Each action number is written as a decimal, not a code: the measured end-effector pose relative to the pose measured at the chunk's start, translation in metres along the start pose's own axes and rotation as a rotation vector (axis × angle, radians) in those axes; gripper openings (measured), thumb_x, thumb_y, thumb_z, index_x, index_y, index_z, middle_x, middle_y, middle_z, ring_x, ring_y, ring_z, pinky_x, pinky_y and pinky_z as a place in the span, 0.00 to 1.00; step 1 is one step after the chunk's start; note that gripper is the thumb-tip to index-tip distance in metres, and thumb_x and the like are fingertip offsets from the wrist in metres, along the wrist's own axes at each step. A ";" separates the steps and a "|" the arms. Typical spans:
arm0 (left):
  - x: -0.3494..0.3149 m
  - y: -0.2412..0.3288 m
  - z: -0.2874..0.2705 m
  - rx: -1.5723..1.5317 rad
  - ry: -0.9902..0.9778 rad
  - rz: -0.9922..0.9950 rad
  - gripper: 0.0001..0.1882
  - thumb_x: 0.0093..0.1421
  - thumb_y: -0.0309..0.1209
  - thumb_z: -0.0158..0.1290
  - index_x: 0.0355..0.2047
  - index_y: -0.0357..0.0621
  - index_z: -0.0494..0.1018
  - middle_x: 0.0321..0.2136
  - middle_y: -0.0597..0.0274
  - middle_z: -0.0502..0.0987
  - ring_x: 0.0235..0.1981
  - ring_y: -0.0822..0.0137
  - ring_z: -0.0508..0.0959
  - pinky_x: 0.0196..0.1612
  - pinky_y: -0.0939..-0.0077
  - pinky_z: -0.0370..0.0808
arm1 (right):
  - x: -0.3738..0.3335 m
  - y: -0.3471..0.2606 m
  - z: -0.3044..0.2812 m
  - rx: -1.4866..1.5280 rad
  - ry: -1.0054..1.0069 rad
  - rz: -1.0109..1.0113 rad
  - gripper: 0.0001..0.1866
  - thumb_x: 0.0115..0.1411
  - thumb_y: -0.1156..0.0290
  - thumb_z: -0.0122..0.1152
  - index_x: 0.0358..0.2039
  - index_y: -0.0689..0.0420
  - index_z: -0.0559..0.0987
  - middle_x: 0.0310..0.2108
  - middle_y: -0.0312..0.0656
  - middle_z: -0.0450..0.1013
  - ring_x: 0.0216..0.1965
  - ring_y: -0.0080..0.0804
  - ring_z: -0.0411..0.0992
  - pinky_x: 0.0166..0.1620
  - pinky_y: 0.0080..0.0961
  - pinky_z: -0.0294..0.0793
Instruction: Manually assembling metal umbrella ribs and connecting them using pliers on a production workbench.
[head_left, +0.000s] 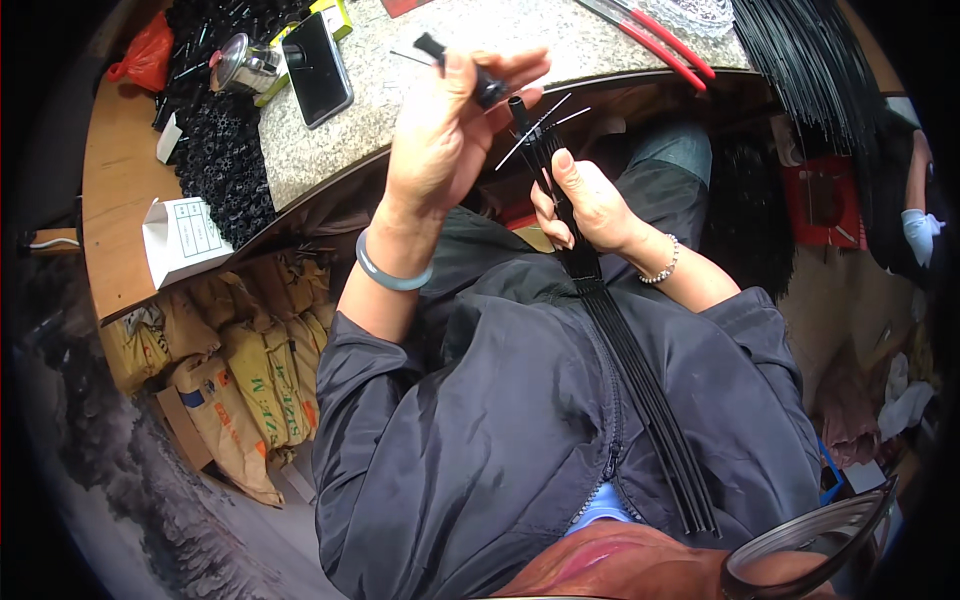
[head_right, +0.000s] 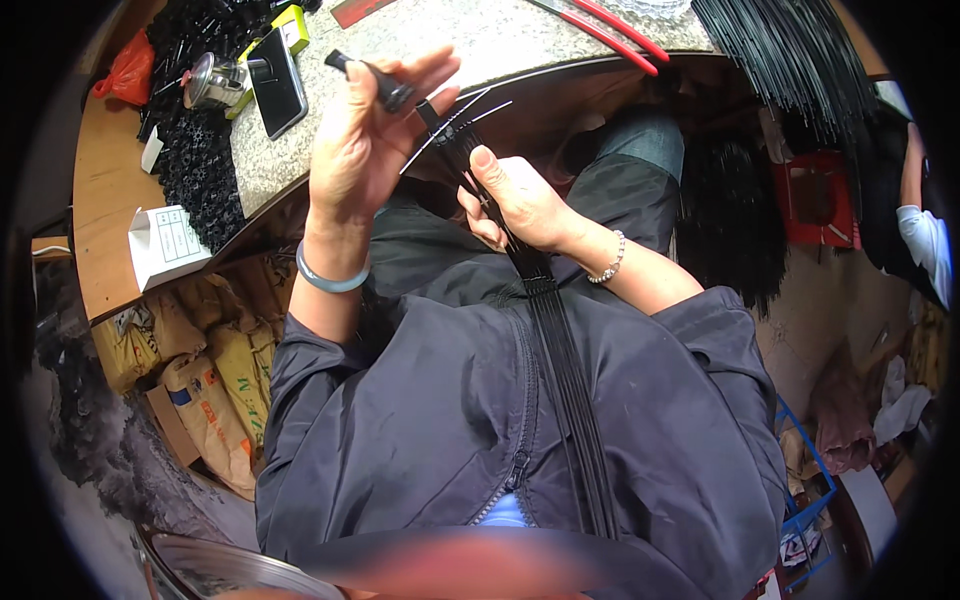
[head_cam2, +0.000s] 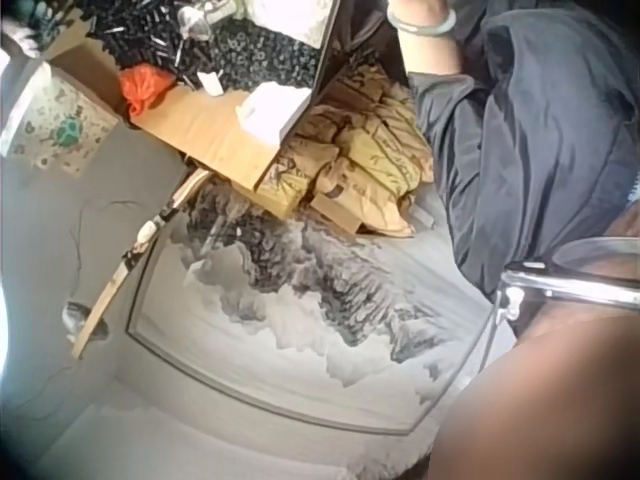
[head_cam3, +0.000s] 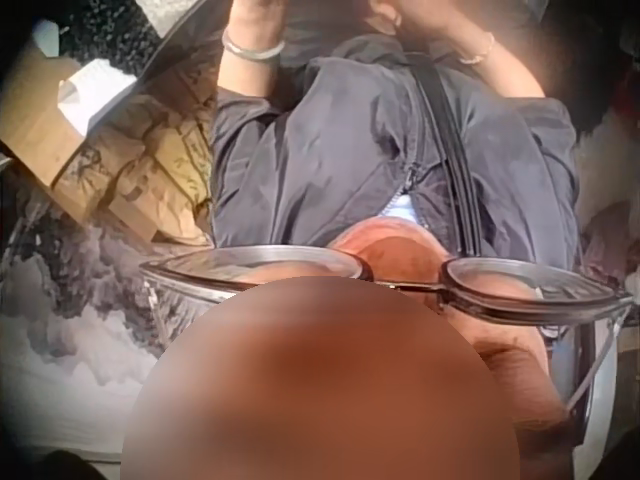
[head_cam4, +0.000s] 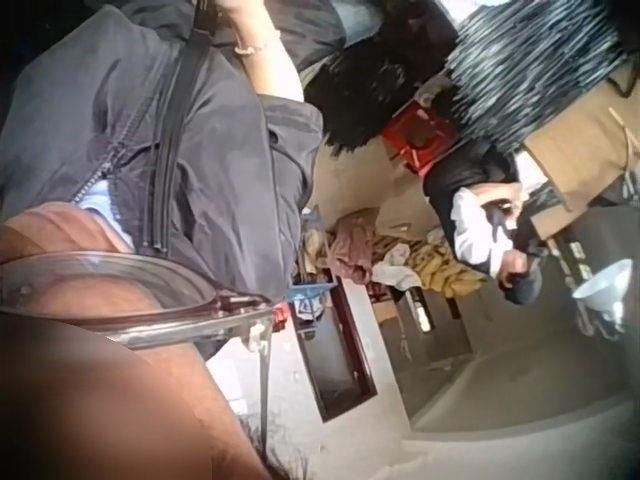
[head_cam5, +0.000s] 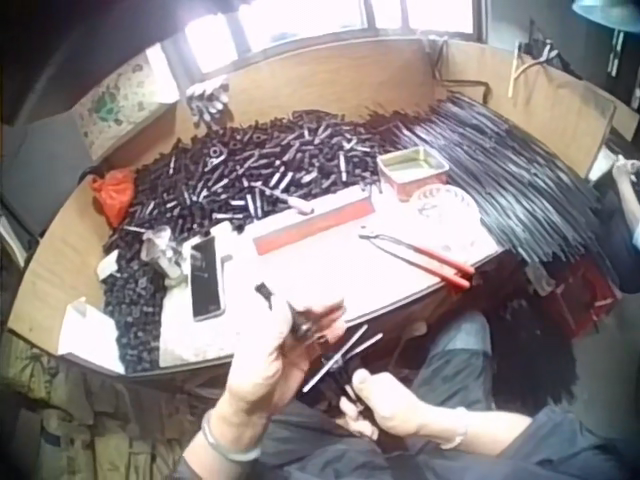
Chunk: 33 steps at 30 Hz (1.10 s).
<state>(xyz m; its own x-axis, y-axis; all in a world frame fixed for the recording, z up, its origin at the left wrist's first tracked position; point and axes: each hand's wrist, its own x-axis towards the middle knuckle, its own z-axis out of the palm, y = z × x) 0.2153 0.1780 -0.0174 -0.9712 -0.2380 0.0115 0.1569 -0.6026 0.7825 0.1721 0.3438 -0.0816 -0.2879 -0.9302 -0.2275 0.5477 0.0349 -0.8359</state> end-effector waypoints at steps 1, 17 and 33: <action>0.001 -0.003 0.000 -0.001 0.000 0.004 0.19 0.67 0.41 0.37 0.42 0.35 0.67 0.47 0.43 0.70 0.52 0.54 0.70 0.55 0.60 0.68 | 0.000 0.000 0.000 -0.004 -0.002 0.000 0.33 0.62 0.40 0.31 0.20 0.58 0.67 0.09 0.37 0.62 0.09 0.21 0.59 0.17 0.18 0.64; -0.001 -0.010 0.001 0.289 0.079 -0.091 0.24 0.64 0.38 0.44 0.51 0.29 0.63 0.42 0.44 0.74 0.45 0.58 0.76 0.51 0.70 0.71 | 0.003 0.000 -0.004 0.064 0.024 0.006 0.33 0.62 0.40 0.31 0.20 0.58 0.67 0.09 0.38 0.63 0.09 0.23 0.60 0.17 0.19 0.64; 0.002 -0.013 -0.005 0.297 -0.020 -0.056 0.21 0.64 0.38 0.44 0.49 0.31 0.65 0.44 0.42 0.73 0.48 0.55 0.74 0.52 0.67 0.70 | 0.003 -0.001 -0.005 0.051 0.049 -0.005 0.32 0.63 0.41 0.31 0.20 0.58 0.68 0.10 0.38 0.64 0.09 0.23 0.60 0.17 0.19 0.65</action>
<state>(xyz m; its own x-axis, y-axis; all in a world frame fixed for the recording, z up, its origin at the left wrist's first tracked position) 0.2118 0.1818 -0.0307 -0.9806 -0.1940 -0.0266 0.0469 -0.3649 0.9299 0.1669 0.3428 -0.0835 -0.3283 -0.9113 -0.2487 0.5852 0.0104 -0.8108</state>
